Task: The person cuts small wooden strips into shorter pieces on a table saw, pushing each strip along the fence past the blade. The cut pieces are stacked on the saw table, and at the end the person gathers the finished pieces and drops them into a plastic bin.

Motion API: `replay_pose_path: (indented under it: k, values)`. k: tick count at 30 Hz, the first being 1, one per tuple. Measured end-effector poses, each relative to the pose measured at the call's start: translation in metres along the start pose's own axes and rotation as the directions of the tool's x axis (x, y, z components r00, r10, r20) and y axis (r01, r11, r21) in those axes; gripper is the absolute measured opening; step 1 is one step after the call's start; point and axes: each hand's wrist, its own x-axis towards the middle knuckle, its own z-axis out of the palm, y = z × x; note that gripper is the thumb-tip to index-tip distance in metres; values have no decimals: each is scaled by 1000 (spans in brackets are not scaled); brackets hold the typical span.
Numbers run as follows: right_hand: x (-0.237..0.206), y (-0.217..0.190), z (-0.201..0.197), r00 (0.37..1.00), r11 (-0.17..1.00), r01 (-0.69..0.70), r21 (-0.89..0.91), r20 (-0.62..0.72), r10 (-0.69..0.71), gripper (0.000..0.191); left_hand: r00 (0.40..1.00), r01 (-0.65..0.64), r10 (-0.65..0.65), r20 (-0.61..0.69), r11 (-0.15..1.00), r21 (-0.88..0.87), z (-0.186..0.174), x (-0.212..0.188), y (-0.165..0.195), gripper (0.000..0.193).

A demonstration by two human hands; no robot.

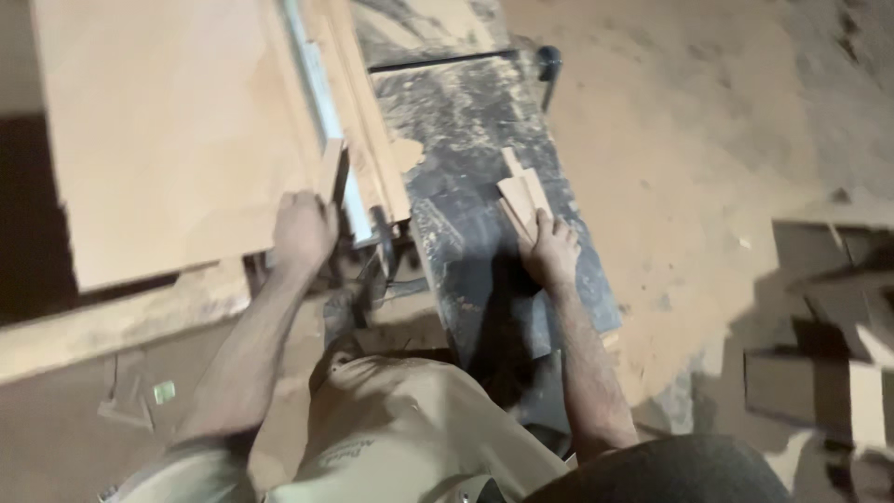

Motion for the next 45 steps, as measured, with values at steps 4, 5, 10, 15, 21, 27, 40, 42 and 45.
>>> replay_pose_path:
  k: [4,5,10,15,21,27,40,42,45]
  values:
    - [0,-1,1,997,999,40,-10,-61,-41,74,966,217,-210,153,976,-33,61,27,-13,33]
    - [0,-1,0,996,999,46,-14,-75,-47,74,949,260,-241,204,963,-73,73,29,-15,36]
    - [-2,3,4,993,998,69,-12,-94,-70,68,992,-4,3,128,1000,9,85,37,-23,41]
    - [-1,6,7,994,997,80,0,-76,-80,68,954,-179,111,277,956,234,71,50,-21,59]
    - [1,4,11,982,991,135,22,-138,-131,66,916,-187,64,397,942,280,70,88,-27,66]
    - [-1,4,16,984,992,122,-32,-126,-125,63,895,-190,17,445,919,346,79,166,-46,72]
    - [11,-21,4,988,998,66,24,-138,-62,60,906,-246,107,410,920,304,106,294,-104,75]
    - [13,-24,0,990,998,53,24,-129,-49,61,906,-253,122,406,924,287,113,317,-114,73]
    - [16,-28,-2,990,998,61,16,-129,-59,60,916,-247,137,378,933,260,118,354,-128,69]
